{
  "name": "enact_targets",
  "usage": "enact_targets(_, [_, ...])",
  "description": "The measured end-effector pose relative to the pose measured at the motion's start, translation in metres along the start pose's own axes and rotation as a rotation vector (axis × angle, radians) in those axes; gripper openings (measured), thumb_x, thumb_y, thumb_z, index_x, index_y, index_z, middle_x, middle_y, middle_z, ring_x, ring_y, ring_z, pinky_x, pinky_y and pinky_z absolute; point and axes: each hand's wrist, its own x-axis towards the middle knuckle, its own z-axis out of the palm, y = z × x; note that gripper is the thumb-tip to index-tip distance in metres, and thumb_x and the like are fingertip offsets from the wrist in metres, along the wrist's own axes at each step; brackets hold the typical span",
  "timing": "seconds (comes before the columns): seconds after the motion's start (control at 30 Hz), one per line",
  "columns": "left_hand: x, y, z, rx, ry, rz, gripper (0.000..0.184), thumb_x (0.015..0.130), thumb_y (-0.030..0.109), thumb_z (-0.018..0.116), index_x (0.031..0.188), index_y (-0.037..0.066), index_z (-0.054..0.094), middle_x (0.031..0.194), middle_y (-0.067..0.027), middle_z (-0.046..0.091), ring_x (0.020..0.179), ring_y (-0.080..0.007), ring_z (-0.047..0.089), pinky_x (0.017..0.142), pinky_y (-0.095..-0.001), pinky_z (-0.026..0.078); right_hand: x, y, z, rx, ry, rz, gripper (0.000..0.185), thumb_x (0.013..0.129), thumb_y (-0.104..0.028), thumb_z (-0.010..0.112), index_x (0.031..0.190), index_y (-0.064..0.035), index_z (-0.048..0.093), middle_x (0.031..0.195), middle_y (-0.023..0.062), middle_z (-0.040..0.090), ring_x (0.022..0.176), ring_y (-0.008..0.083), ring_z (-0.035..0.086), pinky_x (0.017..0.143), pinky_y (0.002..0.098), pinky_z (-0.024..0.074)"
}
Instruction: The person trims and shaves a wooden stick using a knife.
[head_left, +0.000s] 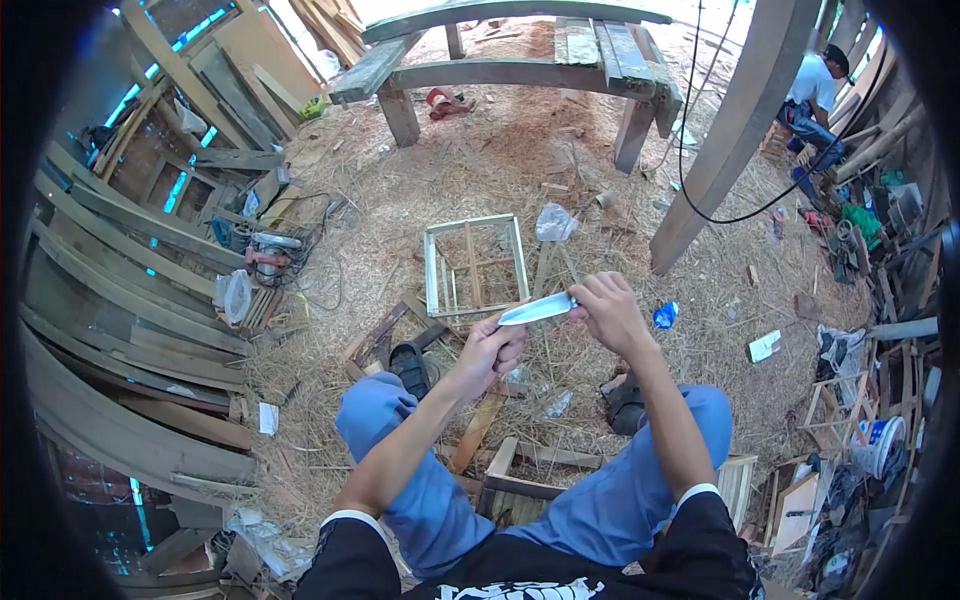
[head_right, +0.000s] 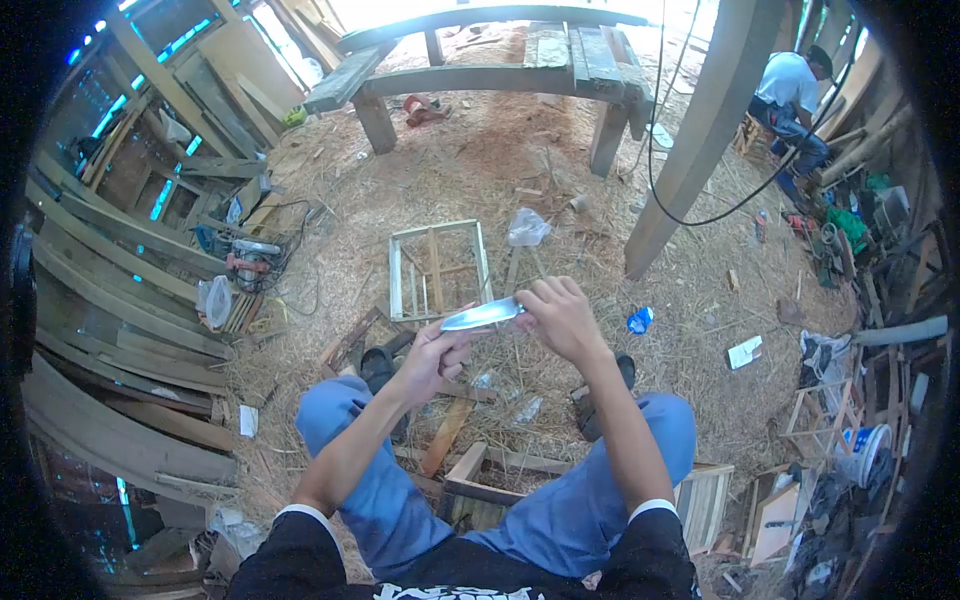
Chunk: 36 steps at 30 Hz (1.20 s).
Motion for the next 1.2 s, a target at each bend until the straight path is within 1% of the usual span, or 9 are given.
enact_targets(0.07, [0.005,-0.004,-0.006,-0.018,0.025,0.026,0.047,0.103,0.014,0.051,0.149,0.012,0.043,0.075,0.0077,0.038,0.056,-0.0024,0.028,0.045,-0.0199,0.022,0.002,0.001,-0.005,-0.034,0.002,0.023,0.026,0.086,-0.029,0.064,0.101,-0.009,0.062,0.089,0.006,0.06,0.092,0.0253,0.059,0.086,0.0381,0.0429])
enact_targets(0.17, [-0.007,0.0,0.007,0.059,0.04,0.007,0.044,0.103,0.014,0.05,0.147,0.011,0.045,0.075,0.0078,0.038,0.055,-0.0025,0.028,0.045,-0.0198,0.022,-0.006,0.047,0.005,-0.033,0.238,0.353,0.022,0.09,-0.024,0.062,0.102,-0.0065,0.062,0.087,0.0097,0.061,0.089,0.0296,0.059,0.083,0.0418,0.0438])
enact_targets(0.4, [-0.006,-0.006,-0.003,0.073,0.054,0.02,0.044,0.102,0.014,0.05,0.146,0.01,0.046,0.073,0.0082,0.034,0.054,-0.0028,0.028,0.046,-0.0203,0.022,0.004,0.012,-0.004,0.079,0.193,0.442,0.023,0.094,-0.023,0.06,0.106,-0.0037,0.062,0.087,0.0153,0.062,0.085,0.035,0.06,0.076,0.0462,0.0441])
enact_targets(0.6, [-0.002,-0.01,-0.004,0.029,0.201,-0.059,0.039,0.102,0.016,0.051,0.14,0.012,0.052,0.072,0.0088,0.035,0.055,-0.0031,0.029,0.047,-0.0214,0.02,0.014,-0.036,0.027,0.25,0.023,0.055,0.016,0.09,-0.021,0.064,0.097,-0.0069,0.065,0.082,0.0116,0.064,0.084,0.0337,0.062,0.076,0.0452,0.0463])
enact_targets(0.7, [-0.005,-0.014,-0.015,0.103,0.177,-0.049,0.04,0.102,0.016,0.052,0.141,0.011,0.052,0.073,0.0091,0.035,0.055,-0.0028,0.028,0.047,-0.0207,0.02,0.011,-0.018,0.025,0.184,0.072,-0.021,0.014,0.089,-0.022,0.065,0.092,-0.0083,0.066,0.08,0.009,0.065,0.082,0.0328,0.063,0.074,0.0461,0.0469])
enact_targets(0.9, [-0.006,-0.003,-0.007,0.166,0.124,0.028,0.043,0.103,0.015,0.051,0.146,0.011,0.047,0.072,0.0092,0.035,0.053,-0.0016,0.028,0.045,-0.02,0.022,0.003,0.052,-0.029,-0.12,0.181,0.7,0.016,0.094,-0.021,0.059,0.09,-0.0063,0.064,0.074,0.0151,0.063,0.077,0.0342,0.063,0.069,0.0472,0.0459])
enact_targets(1.03, [-0.008,-0.006,-0.005,0.177,0.152,0.029,0.043,0.104,0.018,0.051,0.146,0.012,0.047,0.071,0.0095,0.032,0.053,-0.0013,0.027,0.045,-0.0196,0.021,-0.007,0.02,-0.014,-0.071,0.216,0.405,0.02,0.094,-0.025,0.061,0.089,-0.0053,0.06,0.083,0.0114,0.064,0.084,0.0311,0.061,0.074,0.0446,0.0431])
enact_targets(1.07, [-0.007,-0.006,-0.003,0.173,0.156,0.025,0.043,0.104,0.018,0.051,0.146,0.01,0.046,0.072,0.009,0.034,0.052,-0.0014,0.027,0.045,-0.0198,0.022,-0.011,0.015,-0.014,-0.039,0.112,0.418,0.021,0.093,-0.025,0.063,0.095,-0.0049,0.061,0.088,0.0106,0.064,0.087,0.0297,0.06,0.077,0.0431,0.0419])
enact_targets(1.2, [-0.007,-0.008,0.003,0.178,0.159,0.046,0.039,0.104,0.019,0.05,0.141,0.007,0.05,0.071,0.0085,0.035,0.052,-0.001,0.028,0.045,-0.02,0.023,-0.011,0.021,-0.014,-0.047,0.225,0.526,0.023,0.095,-0.026,0.061,0.101,-0.0039,0.061,0.088,0.013,0.063,0.087,0.0312,0.06,0.077,0.0434,0.0426])
